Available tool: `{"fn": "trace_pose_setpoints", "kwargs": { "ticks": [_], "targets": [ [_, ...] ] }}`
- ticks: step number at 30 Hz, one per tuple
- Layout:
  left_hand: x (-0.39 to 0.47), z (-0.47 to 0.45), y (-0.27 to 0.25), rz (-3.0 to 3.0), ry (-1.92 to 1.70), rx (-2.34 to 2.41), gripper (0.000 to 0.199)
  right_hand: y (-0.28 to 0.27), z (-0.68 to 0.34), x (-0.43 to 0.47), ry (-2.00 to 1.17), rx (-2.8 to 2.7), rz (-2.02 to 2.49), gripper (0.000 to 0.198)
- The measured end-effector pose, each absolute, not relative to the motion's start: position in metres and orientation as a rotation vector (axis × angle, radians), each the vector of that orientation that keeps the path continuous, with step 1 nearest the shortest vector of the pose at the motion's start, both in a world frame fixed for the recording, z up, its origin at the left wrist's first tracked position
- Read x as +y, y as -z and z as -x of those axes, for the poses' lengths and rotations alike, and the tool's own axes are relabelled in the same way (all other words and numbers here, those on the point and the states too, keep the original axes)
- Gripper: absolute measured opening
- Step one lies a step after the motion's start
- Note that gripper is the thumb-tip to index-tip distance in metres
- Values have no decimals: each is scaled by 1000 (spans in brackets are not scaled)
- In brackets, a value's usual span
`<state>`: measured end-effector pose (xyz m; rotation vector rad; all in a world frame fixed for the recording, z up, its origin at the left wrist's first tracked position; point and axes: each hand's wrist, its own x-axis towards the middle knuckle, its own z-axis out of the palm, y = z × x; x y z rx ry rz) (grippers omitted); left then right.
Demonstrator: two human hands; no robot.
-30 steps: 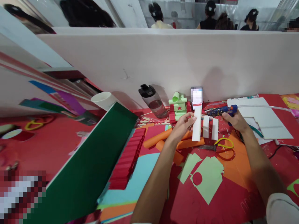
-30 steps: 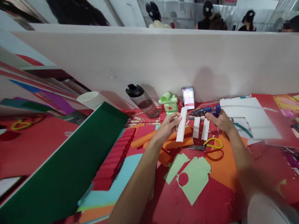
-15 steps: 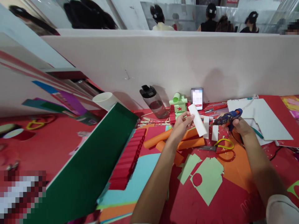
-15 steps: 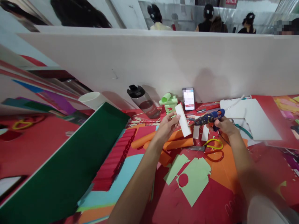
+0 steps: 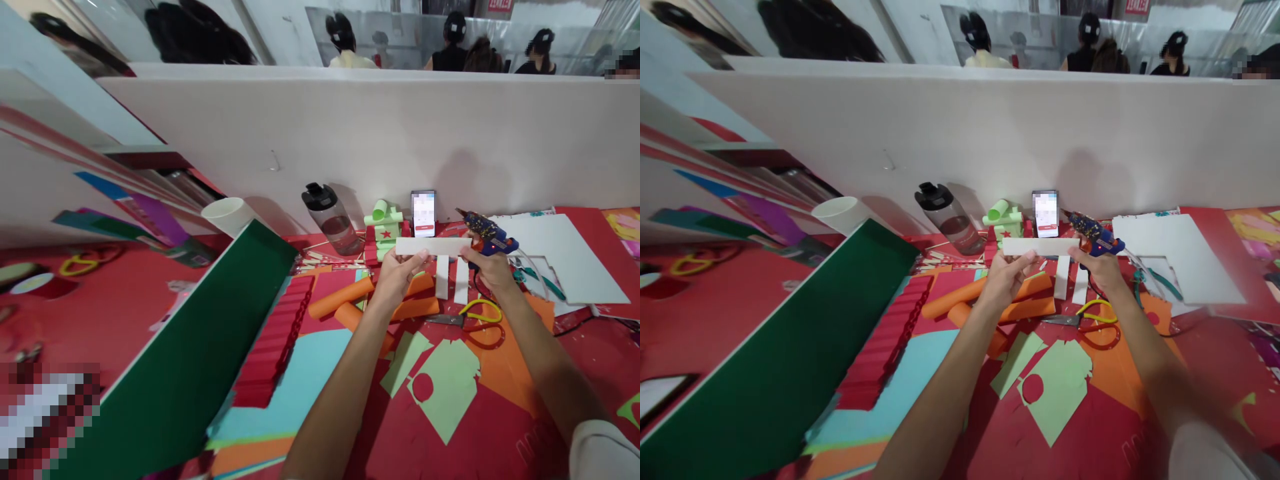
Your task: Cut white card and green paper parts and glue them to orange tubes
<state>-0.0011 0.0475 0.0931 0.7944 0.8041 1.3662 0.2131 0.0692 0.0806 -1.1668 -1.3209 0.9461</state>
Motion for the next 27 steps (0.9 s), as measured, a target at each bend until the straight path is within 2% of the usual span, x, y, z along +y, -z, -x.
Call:
{"fn": "trace_pose_setpoints", "kwargs": {
  "ticks": [4,10,17,27],
  "targets": [
    [46,9,-96,-932,-1278,784,65,-80,-217,73,-922,-1154,1222,40],
    [47,39,-113,-1177,-1192,795,66,-101,-225,71,-779,-1292,1239,36],
    [38,29,-116,-1474,-1032,919,43,-120,-209,54,-812,-1516,1329,33],
    [37,22,-106,-1555,-831,959,38,-110,-208,53,-859,-1688,1259,28]
  ]
}}
